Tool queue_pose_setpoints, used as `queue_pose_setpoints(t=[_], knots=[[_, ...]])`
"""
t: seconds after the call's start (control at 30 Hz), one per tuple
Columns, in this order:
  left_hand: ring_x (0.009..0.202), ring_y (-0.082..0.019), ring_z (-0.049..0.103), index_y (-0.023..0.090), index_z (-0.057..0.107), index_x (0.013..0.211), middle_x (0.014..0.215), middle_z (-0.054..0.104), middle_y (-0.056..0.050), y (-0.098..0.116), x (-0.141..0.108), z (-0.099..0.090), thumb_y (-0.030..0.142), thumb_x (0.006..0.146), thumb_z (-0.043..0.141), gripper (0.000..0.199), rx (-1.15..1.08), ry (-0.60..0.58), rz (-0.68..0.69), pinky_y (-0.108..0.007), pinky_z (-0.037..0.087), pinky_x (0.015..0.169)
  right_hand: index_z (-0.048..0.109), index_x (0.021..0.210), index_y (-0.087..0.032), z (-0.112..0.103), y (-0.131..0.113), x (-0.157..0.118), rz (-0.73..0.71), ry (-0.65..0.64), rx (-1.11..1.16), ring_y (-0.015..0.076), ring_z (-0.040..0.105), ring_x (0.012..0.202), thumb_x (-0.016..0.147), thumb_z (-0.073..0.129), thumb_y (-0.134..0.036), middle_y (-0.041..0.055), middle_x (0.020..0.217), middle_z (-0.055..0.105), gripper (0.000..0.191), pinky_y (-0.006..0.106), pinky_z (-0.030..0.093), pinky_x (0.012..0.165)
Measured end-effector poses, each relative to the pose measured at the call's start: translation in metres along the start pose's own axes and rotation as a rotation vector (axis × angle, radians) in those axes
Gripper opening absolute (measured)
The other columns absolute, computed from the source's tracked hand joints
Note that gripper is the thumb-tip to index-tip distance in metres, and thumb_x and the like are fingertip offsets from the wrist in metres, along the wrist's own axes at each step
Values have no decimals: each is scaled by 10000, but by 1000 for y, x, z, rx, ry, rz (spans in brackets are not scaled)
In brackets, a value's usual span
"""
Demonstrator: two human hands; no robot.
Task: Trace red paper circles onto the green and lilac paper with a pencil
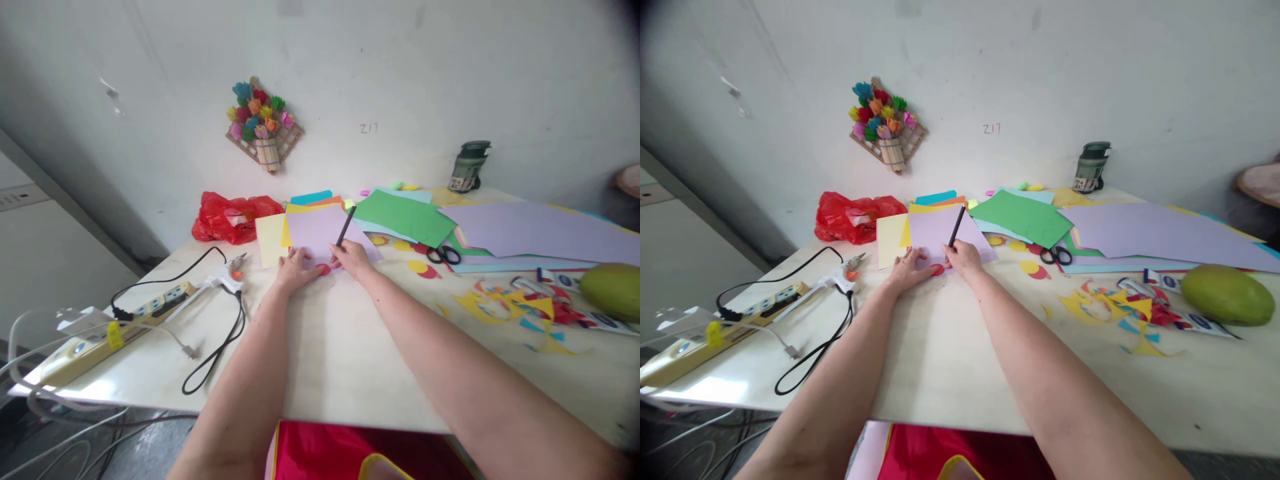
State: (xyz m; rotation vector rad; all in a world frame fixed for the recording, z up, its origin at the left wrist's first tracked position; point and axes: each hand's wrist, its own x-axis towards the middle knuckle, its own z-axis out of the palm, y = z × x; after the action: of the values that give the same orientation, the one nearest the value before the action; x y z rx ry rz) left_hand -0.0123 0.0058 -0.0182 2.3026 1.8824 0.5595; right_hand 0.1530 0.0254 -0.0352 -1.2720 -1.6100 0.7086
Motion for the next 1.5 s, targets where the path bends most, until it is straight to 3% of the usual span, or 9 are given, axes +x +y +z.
queue_pose_setpoints(t=[0.2, 0.3, 0.47, 0.6, 0.83, 1.5], knots=[[1276, -267, 75, 261, 369, 1173, 1327, 339, -28, 0, -1, 4, 752, 598, 373, 756, 129, 15, 14, -503, -44, 997, 523, 745, -168, 1, 1, 1, 26, -11, 39, 82, 586, 461, 763, 446, -444, 2, 591, 620, 287, 154, 409, 445], [1280, -272, 14, 271, 350, 1212, 1367, 272, -22, 0, 1, 4, 770, 594, 334, 794, 173, -33, -28, -526, -59, 986, 536, 754, -172, 0, 0, 1, 18, -3, 28, 81, 577, 459, 755, 437, -475, 6, 614, 628, 318, 164, 403, 444], [1264, -302, -91, 295, 246, 1302, 1411, 142, -14, -2, 5, 5, 803, 559, 297, 901, 204, -118, -144, -590, -61, 950, 592, 706, -197, -2, -4, 0, -17, 65, -193, 99, 586, 562, 720, 475, -490, -9, 613, 641, 316, 193, 406, 529], [1241, -340, -142, 297, 174, 1335, 1421, 54, 3, -5, 8, 7, 808, 540, 296, 953, 230, -171, -219, -632, -50, 923, 621, 725, -204, -1, -6, 0, -33, 21, -252, 117, 597, 666, 715, 506, -427, -8, 636, 653, 251, 199, 406, 589], [1228, -349, -172, 280, 136, 1348, 1424, 8, -6, -10, 7, 7, 793, 555, 295, 957, 246, -184, -285, -636, -69, 913, 635, 781, -210, 1, -1, 4, -5, -48, -262, 119, 601, 694, 725, 497, -401, -4, 688, 665, 242, 206, 413, 633], [1251, -354, -75, 285, 145, 1341, 1424, -8, -35, -13, 10, 8, 766, 576, 300, 916, 256, -224, -282, -649, 5, 912, 647, 814, -217, -1, -17, -1, 28, -84, -378, 135, 603, 760, 729, 499, -406, 11, 756, 674, 255, 226, 418, 691]])
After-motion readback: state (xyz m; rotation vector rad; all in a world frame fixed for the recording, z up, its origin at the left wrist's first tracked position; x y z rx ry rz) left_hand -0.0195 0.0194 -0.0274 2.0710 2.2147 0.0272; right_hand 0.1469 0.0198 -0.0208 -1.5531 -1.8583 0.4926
